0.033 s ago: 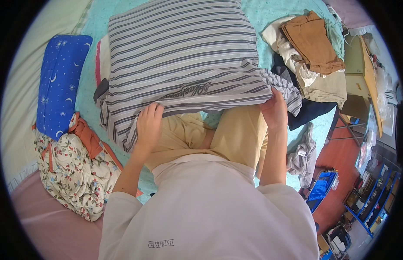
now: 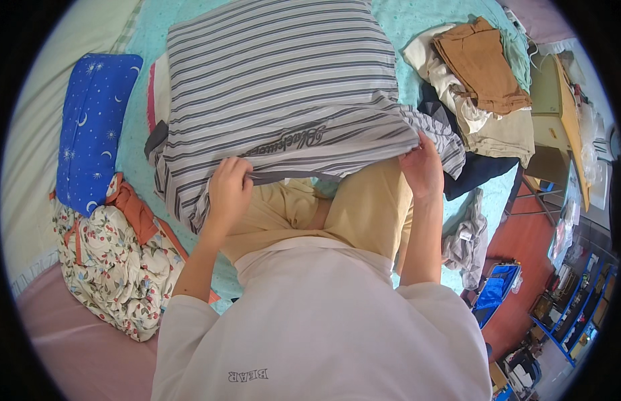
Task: The person folds a white towel and a striped shirt by hand on a bed, placing them one on top of the other.
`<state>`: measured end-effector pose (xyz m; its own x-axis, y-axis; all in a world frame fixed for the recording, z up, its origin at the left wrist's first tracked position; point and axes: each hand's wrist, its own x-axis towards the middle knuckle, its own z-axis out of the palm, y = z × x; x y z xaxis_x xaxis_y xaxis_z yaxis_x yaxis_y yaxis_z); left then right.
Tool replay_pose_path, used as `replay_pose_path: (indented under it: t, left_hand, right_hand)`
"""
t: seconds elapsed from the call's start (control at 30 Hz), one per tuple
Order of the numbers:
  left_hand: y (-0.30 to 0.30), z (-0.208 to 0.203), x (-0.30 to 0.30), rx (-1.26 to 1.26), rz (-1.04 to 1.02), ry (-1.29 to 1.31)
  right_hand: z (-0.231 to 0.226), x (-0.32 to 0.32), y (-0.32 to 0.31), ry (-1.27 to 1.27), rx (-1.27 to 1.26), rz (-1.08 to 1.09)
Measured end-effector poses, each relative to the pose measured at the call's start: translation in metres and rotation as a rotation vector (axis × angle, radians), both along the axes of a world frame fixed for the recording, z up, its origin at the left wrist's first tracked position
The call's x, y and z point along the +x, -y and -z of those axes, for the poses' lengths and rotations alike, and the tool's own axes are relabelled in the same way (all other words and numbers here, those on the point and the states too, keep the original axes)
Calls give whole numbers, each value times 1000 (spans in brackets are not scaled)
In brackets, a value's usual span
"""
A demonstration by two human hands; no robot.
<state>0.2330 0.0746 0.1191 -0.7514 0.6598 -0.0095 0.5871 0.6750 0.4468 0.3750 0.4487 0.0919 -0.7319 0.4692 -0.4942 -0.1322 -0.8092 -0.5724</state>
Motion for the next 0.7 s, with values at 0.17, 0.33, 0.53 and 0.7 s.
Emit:
replay_pose_path:
  t: [0.17, 0.33, 0.53, 0.7]
  left_hand:
    - [-3, 4, -26, 160, -170, -66]
    - [-30, 3, -4, 69, 1, -345]
    - [-14, 30, 25, -202, 379, -335]
    - [0, 7, 22, -439, 392, -464]
  right_hand:
    - [-37, -24, 27, 22, 282, 59]
    - [-4, -16, 51, 332, 1231, -368]
    - [16, -24, 98, 581, 1955, -616]
    - [2, -41, 63, 763, 2187, -311]
